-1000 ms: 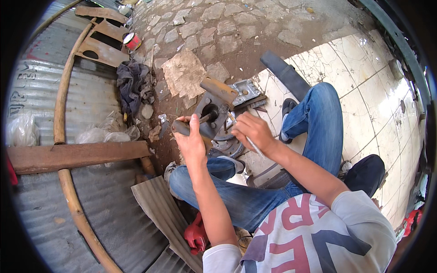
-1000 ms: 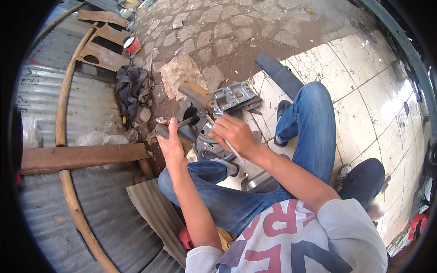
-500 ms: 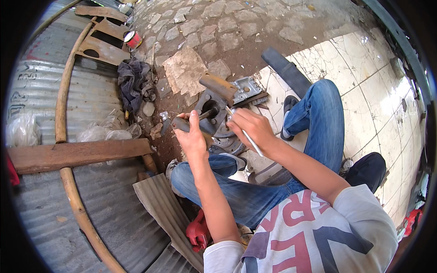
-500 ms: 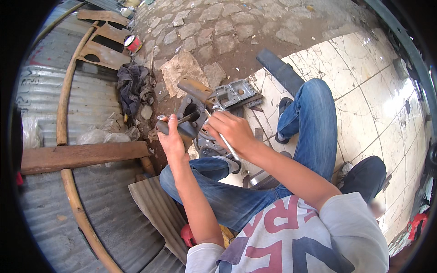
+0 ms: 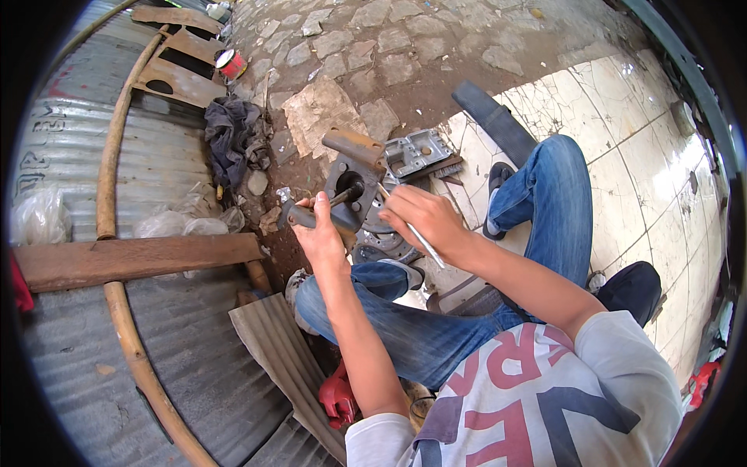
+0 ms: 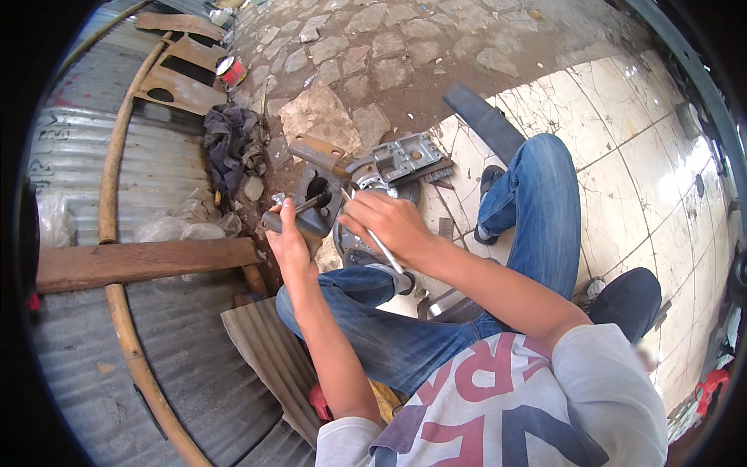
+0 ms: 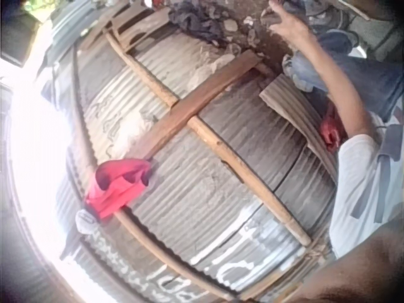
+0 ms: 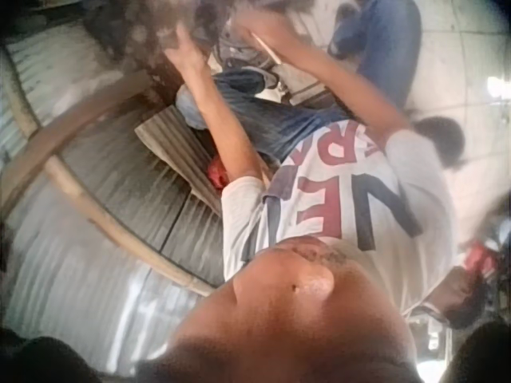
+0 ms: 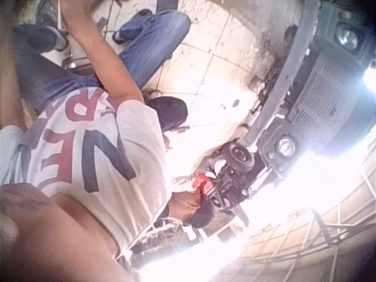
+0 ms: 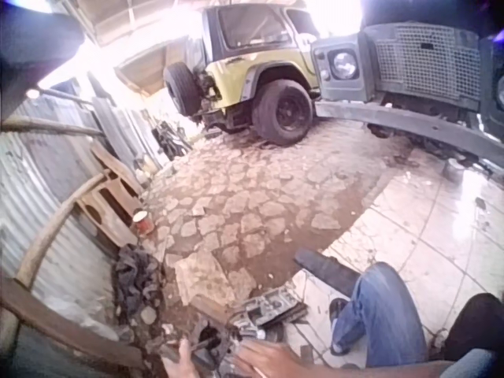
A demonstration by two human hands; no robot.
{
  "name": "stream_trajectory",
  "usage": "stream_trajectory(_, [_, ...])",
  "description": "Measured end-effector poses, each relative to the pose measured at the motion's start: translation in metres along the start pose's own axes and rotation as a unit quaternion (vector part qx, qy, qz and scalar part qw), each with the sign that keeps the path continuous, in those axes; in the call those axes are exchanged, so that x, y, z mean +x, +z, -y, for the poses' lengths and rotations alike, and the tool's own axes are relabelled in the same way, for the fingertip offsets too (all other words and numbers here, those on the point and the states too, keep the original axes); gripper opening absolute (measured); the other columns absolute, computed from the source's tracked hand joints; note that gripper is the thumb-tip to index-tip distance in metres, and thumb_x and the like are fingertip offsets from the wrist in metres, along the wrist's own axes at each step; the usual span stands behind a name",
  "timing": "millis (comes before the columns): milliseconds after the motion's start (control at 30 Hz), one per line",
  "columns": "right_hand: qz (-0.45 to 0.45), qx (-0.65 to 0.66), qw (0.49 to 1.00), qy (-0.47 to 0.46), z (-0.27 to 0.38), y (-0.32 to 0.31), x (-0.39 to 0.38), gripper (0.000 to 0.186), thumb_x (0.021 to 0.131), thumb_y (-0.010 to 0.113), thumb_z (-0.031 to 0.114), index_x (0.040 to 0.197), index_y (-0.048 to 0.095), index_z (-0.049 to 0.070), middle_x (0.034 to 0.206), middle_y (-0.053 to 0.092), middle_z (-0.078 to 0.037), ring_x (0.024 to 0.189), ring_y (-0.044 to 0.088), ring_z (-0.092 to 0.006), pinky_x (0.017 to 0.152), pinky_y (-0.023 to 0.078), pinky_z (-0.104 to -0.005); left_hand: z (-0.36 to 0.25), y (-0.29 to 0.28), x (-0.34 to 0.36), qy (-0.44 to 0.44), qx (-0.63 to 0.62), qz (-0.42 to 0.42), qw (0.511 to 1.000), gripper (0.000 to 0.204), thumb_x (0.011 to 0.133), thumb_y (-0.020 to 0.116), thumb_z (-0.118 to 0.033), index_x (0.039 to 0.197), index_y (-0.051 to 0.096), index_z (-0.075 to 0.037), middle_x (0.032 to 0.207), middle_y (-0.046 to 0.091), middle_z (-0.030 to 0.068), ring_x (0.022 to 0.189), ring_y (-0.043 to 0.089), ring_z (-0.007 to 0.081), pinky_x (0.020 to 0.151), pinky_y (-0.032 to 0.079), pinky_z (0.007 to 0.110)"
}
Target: The person sits on the ground and uses a metal rod to scrape and clean the interior of a metal mechanical housing. They rotate the part to access different areas and repeatedly insert the rod to remove debris.
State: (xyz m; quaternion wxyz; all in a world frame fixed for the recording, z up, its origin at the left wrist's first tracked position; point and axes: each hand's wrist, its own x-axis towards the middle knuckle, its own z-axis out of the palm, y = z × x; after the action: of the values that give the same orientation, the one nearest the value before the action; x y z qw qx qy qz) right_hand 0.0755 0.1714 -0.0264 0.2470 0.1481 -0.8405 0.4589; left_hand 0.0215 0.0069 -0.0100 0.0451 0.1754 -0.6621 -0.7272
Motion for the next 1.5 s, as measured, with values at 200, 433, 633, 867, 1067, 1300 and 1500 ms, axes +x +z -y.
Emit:
stream_trajectory(200, [0.016,-0.084,0.995,0.056,0.009,0.002,0.003,0.017,0.091,0.064,0.017,0.081,0.056,0.005,0.077,0.057,-0.009,0.070,0.064,-0.0289,0.055,0.051,-0.0394,0.009,0.006,-0.002,0.032,0.020,0.017,0.999,0.028,0.093,0.067,-0.019,0.107,0.048,-0.004,0.096,0.055,0.0043,0.090,0.053,0.0122,0.080,0.044,0.028])
stream_trajectory(433, [0.013,-0.058,0.996,0.060,0.003,0.001,0.010,0.019,0.093,0.062,0.020,0.082,0.055,0.006,0.077,0.056,-0.010,0.067,0.064,-0.0309,0.054,0.050,-0.0412,0.009,0.015,0.000,0.029,0.019,0.020,0.999,0.035,0.091,0.069,-0.022,0.110,0.046,-0.003,0.098,0.054,0.0062,0.090,0.053,0.0131,0.081,0.045,0.028])
stream_trajectory(633, [0.010,-0.073,0.995,0.067,0.000,-0.004,0.001,0.015,0.091,0.064,0.015,0.084,0.056,0.004,0.076,0.056,-0.011,0.067,0.061,-0.0329,0.054,0.048,-0.0416,0.004,0.018,0.001,0.027,0.024,0.032,0.999,0.033,0.092,0.069,-0.020,0.109,0.046,-0.003,0.096,0.055,0.0053,0.089,0.053,0.0126,0.079,0.045,0.028])
stream_trajectory(867, [0.020,0.000,0.999,0.038,0.007,-0.034,-0.015,0.010,0.090,0.062,0.008,0.084,0.057,0.002,0.076,0.054,-0.013,0.064,0.058,-0.0337,0.054,0.045,-0.0417,0.012,0.023,0.012,0.045,0.021,0.026,0.998,0.034,0.092,0.069,-0.020,0.111,0.046,-0.003,0.096,0.055,0.0059,0.087,0.054,0.0134,0.078,0.045,0.029])
stream_trajectory(1067, [0.018,-0.026,0.996,0.078,0.003,-0.009,0.041,0.013,0.094,0.059,0.014,0.088,0.057,0.003,0.077,0.057,-0.014,0.067,0.061,-0.0355,0.055,0.047,-0.0437,0.002,0.038,-0.009,0.034,0.035,0.048,0.998,0.033,0.092,0.069,-0.017,0.110,0.046,-0.003,0.094,0.054,0.0047,0.086,0.053,0.0120,0.076,0.045,0.028])
stream_trajectory(1300, [0.066,-0.050,0.988,0.132,0.018,-0.044,0.000,0.012,0.095,0.056,0.012,0.090,0.057,0.001,0.078,0.058,-0.016,0.071,0.061,-0.0375,0.057,0.047,-0.0450,0.002,0.037,-0.010,0.042,0.042,0.056,0.997,0.032,0.091,0.069,-0.017,0.108,0.047,-0.002,0.093,0.053,0.0037,0.083,0.051,0.0104,0.075,0.044,0.027])
stream_trajectory(1500, [0.002,-0.062,0.995,0.077,-0.004,-0.013,0.029,0.016,0.096,0.055,0.015,0.086,0.055,0.003,0.077,0.060,-0.014,0.065,0.062,-0.0378,0.052,0.047,-0.0461,0.007,0.050,-0.012,0.076,0.072,0.048,0.993,0.035,0.090,0.071,-0.020,0.107,0.047,-0.002,0.091,0.053,0.0036,0.081,0.050,0.0106,0.072,0.044,0.027])
